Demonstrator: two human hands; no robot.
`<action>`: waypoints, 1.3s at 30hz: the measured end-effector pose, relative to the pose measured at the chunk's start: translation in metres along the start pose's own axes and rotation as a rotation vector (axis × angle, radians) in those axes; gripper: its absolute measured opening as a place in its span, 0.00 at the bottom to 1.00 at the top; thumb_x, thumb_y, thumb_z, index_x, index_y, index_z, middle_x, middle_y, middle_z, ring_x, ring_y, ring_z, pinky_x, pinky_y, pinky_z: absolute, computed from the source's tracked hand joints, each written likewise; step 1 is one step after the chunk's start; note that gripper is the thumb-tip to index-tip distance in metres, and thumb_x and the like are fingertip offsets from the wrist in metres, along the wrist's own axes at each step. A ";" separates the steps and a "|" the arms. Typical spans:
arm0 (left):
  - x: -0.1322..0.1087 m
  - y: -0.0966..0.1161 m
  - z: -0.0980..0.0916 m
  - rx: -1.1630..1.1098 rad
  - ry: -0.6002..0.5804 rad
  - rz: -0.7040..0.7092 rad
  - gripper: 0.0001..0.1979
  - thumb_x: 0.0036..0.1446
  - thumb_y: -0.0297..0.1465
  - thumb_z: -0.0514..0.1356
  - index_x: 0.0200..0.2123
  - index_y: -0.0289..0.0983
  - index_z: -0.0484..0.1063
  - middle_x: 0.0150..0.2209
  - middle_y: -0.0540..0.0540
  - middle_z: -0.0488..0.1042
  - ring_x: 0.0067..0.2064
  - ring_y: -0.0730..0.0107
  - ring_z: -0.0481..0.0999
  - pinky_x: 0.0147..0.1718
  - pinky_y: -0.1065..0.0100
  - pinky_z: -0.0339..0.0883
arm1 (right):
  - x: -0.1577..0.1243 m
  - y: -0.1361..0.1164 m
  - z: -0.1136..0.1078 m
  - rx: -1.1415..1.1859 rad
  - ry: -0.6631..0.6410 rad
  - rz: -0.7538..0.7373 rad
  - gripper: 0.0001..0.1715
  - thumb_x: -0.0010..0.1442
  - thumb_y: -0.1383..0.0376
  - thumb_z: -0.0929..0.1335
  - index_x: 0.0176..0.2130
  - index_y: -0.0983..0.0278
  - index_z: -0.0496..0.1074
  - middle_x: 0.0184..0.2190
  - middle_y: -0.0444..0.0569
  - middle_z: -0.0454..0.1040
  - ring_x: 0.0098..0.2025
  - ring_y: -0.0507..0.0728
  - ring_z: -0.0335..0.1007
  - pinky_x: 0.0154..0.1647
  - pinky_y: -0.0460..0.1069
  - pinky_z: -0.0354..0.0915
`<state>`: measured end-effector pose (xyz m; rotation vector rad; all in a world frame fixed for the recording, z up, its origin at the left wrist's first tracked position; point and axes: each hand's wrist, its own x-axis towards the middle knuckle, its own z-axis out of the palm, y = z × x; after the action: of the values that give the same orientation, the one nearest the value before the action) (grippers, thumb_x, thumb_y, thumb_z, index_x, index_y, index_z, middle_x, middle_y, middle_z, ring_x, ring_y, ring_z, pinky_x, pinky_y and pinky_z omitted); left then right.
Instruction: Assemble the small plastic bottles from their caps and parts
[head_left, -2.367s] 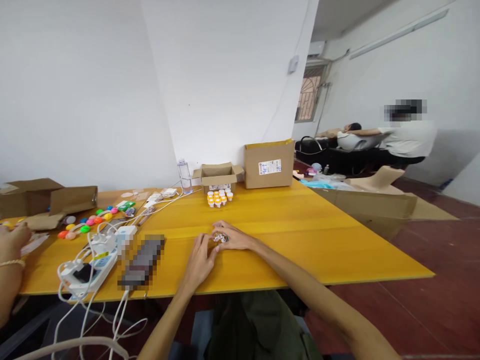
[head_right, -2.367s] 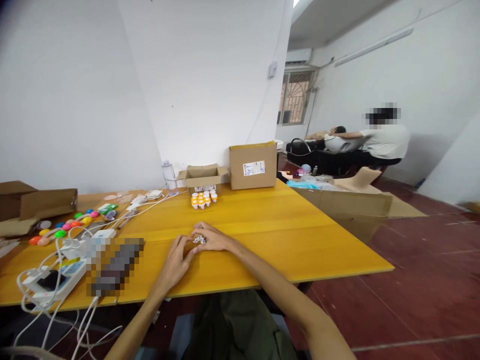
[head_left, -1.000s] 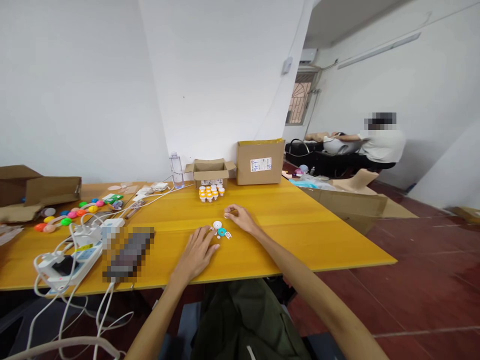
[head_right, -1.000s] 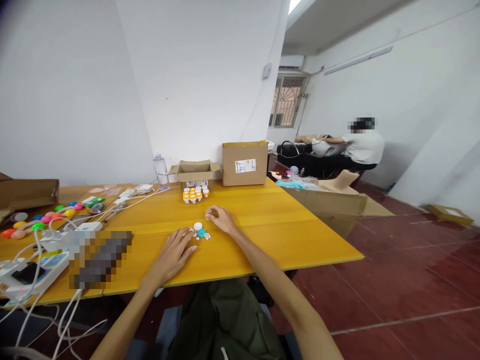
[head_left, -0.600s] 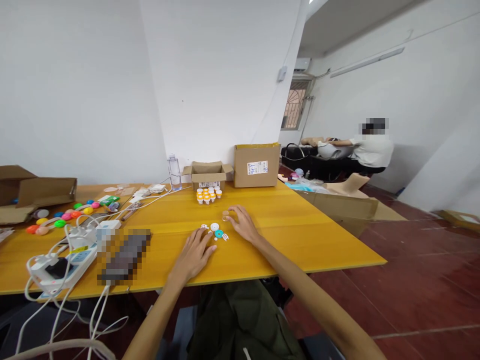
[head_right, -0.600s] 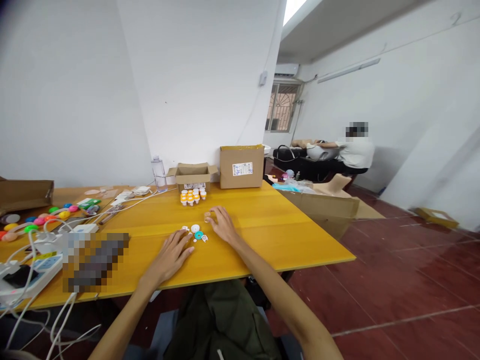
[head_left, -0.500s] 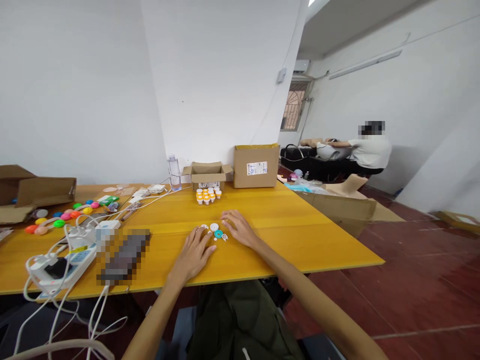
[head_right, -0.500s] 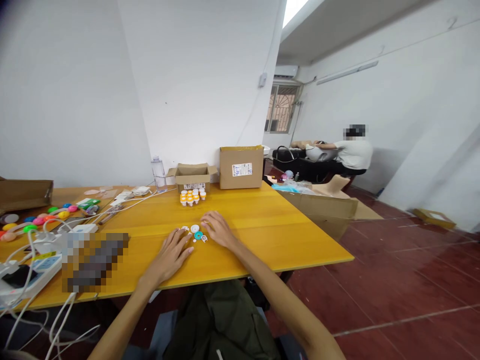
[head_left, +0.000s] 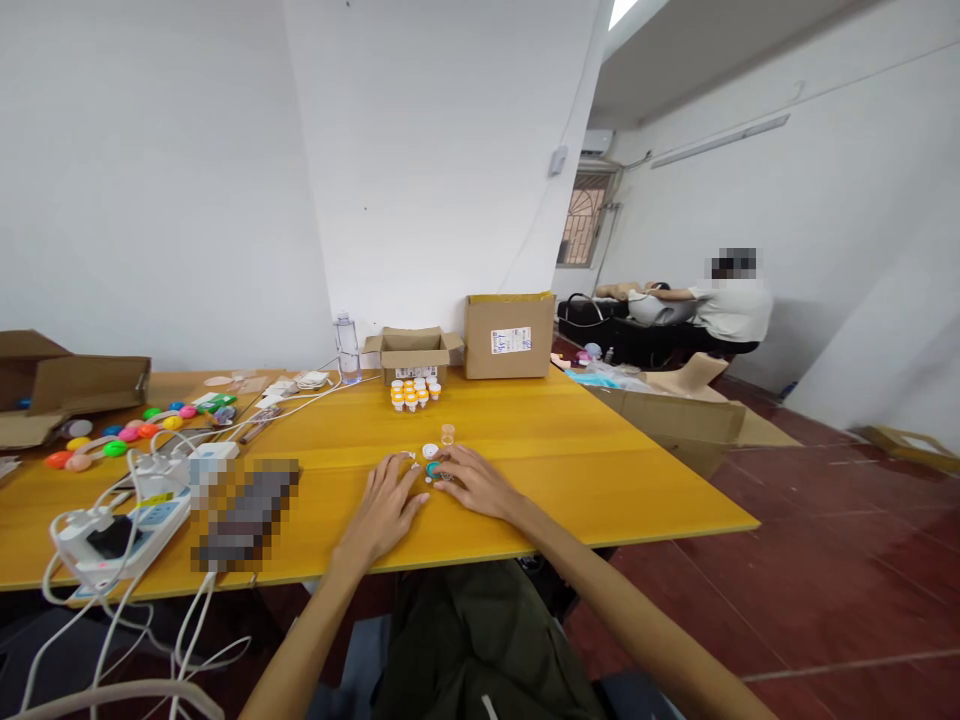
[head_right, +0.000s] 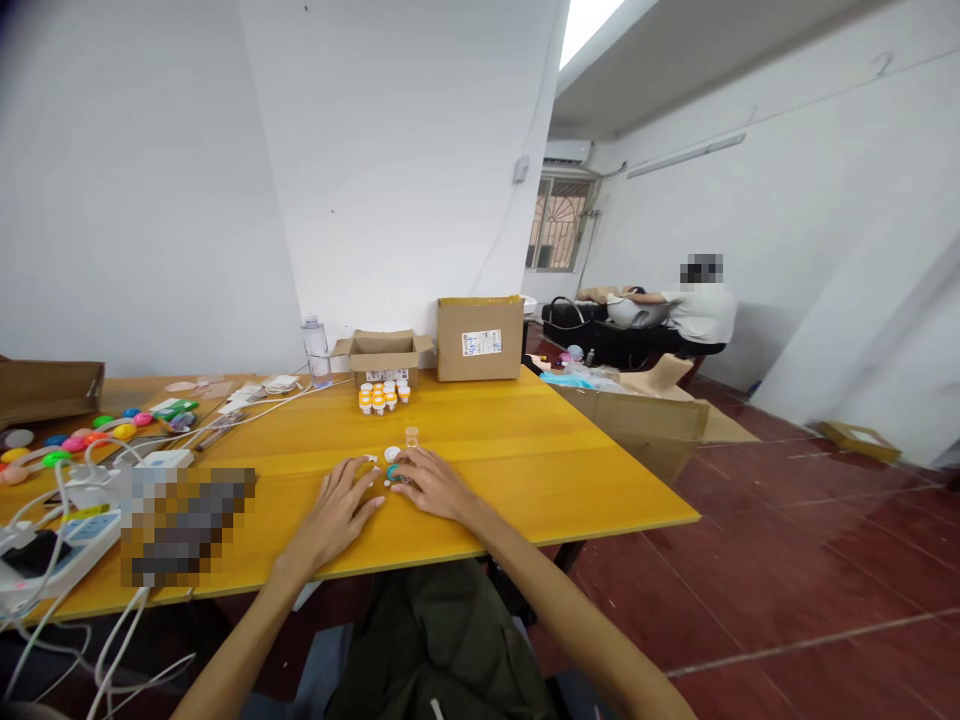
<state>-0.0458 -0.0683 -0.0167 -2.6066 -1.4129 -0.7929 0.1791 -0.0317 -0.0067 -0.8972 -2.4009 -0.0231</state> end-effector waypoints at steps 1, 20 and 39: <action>0.000 0.001 -0.001 0.006 0.010 0.011 0.19 0.68 0.39 0.50 0.60 0.47 0.66 0.61 0.42 0.65 0.64 0.54 0.60 0.59 0.50 0.61 | -0.002 0.000 0.000 -0.015 -0.004 -0.006 0.12 0.67 0.60 0.66 0.48 0.57 0.76 0.51 0.52 0.73 0.55 0.58 0.69 0.58 0.56 0.66; 0.004 0.008 -0.009 0.032 -0.015 -0.046 0.17 0.68 0.36 0.50 0.53 0.43 0.73 0.52 0.42 0.72 0.57 0.54 0.66 0.54 0.53 0.64 | -0.019 0.029 0.007 -0.046 0.123 0.219 0.12 0.67 0.68 0.61 0.45 0.58 0.72 0.42 0.50 0.75 0.44 0.57 0.72 0.48 0.52 0.71; 0.001 -0.003 0.001 -0.025 -0.096 0.002 0.22 0.69 0.37 0.45 0.63 0.50 0.64 0.62 0.46 0.69 0.66 0.55 0.58 0.62 0.49 0.55 | -0.009 0.005 0.004 -0.045 0.075 0.063 0.09 0.68 0.64 0.64 0.41 0.58 0.75 0.42 0.51 0.77 0.45 0.58 0.72 0.49 0.54 0.68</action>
<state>-0.0479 -0.0655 -0.0176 -2.6980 -1.4328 -0.6987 0.1860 -0.0325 -0.0157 -0.9753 -2.3099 -0.0861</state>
